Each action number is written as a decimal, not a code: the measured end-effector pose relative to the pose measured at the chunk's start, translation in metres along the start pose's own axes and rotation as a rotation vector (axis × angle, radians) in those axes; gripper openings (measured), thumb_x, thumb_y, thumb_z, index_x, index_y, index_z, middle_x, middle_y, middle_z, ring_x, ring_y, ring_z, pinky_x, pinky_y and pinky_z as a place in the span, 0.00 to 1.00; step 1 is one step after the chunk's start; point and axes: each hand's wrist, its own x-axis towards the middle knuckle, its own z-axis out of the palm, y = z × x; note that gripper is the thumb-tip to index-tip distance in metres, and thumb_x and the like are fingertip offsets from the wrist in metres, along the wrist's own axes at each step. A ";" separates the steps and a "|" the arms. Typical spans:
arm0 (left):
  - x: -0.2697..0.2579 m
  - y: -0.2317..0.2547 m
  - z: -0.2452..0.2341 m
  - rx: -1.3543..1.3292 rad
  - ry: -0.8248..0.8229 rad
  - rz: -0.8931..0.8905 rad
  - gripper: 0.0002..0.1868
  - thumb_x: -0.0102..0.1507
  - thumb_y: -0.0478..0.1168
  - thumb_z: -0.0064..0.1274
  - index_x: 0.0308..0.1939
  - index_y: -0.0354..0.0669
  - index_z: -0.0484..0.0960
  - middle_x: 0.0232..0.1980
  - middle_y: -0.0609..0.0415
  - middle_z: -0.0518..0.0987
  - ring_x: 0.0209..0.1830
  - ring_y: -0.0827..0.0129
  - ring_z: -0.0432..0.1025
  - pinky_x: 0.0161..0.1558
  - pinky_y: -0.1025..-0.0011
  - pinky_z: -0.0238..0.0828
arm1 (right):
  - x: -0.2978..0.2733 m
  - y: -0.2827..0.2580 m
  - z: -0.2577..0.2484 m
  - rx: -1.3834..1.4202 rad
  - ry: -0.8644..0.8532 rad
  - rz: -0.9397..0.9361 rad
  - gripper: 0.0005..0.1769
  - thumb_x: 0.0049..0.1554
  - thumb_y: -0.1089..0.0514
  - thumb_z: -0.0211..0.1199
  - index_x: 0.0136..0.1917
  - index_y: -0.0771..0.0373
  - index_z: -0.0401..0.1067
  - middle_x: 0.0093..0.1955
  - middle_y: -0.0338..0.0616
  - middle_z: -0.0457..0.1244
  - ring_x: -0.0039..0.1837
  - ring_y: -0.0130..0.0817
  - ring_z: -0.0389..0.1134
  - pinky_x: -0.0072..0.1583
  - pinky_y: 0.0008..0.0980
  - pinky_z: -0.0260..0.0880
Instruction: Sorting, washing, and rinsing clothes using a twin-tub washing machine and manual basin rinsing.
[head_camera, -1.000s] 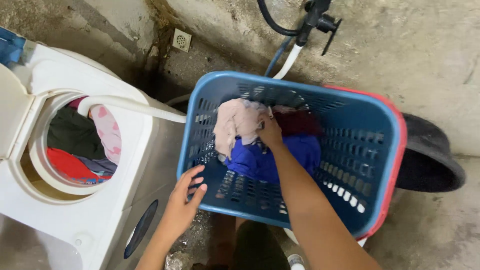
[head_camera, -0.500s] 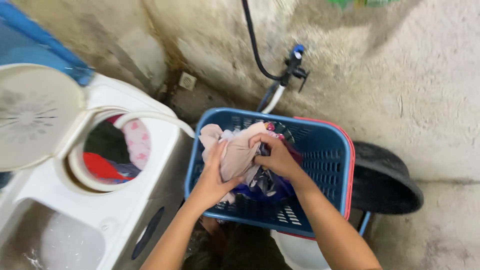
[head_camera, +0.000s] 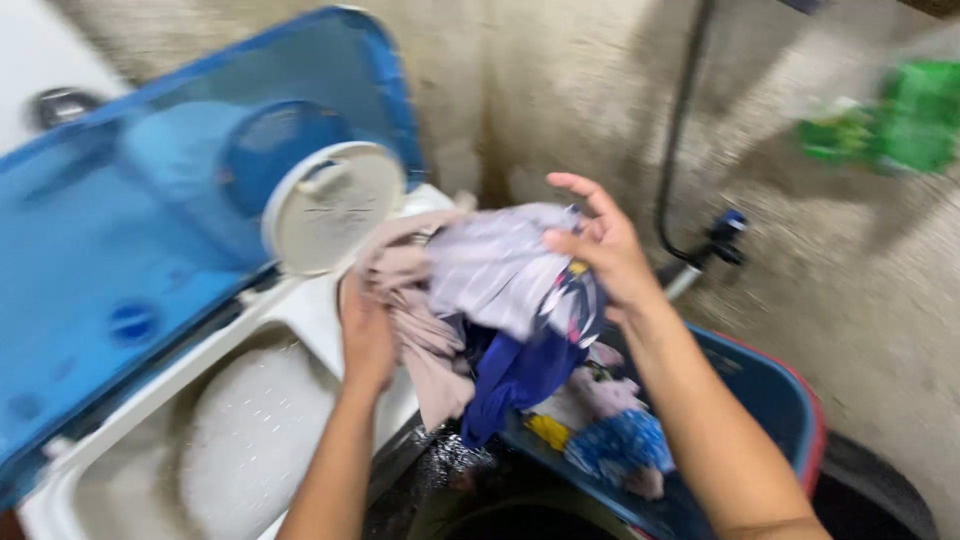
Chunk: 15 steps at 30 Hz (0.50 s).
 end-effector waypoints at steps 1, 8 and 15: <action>0.007 0.001 -0.033 0.013 0.031 0.005 0.25 0.77 0.44 0.32 0.75 0.35 0.64 0.71 0.46 0.71 0.70 0.63 0.66 0.70 0.68 0.59 | 0.010 0.000 0.004 0.005 -0.033 0.004 0.44 0.52 0.70 0.69 0.78 0.58 0.58 0.53 0.50 0.69 0.52 0.31 0.70 0.54 0.30 0.73; -0.020 0.015 -0.221 0.180 0.458 -0.042 0.28 0.76 0.50 0.45 0.75 0.36 0.63 0.69 0.43 0.73 0.67 0.60 0.68 0.69 0.65 0.63 | 0.044 -0.003 0.061 0.095 -0.075 -0.081 0.24 0.58 0.62 0.68 0.67 0.65 0.70 0.57 0.42 0.68 0.57 0.28 0.70 0.62 0.28 0.72; -0.036 0.029 -0.231 0.212 0.060 -0.302 0.65 0.60 0.46 0.64 0.83 0.43 0.27 0.84 0.40 0.34 0.82 0.53 0.41 0.74 0.52 0.51 | 0.052 -0.004 0.131 0.085 -0.190 -0.131 0.22 0.60 0.61 0.69 0.67 0.65 0.71 0.57 0.41 0.67 0.57 0.28 0.69 0.64 0.28 0.71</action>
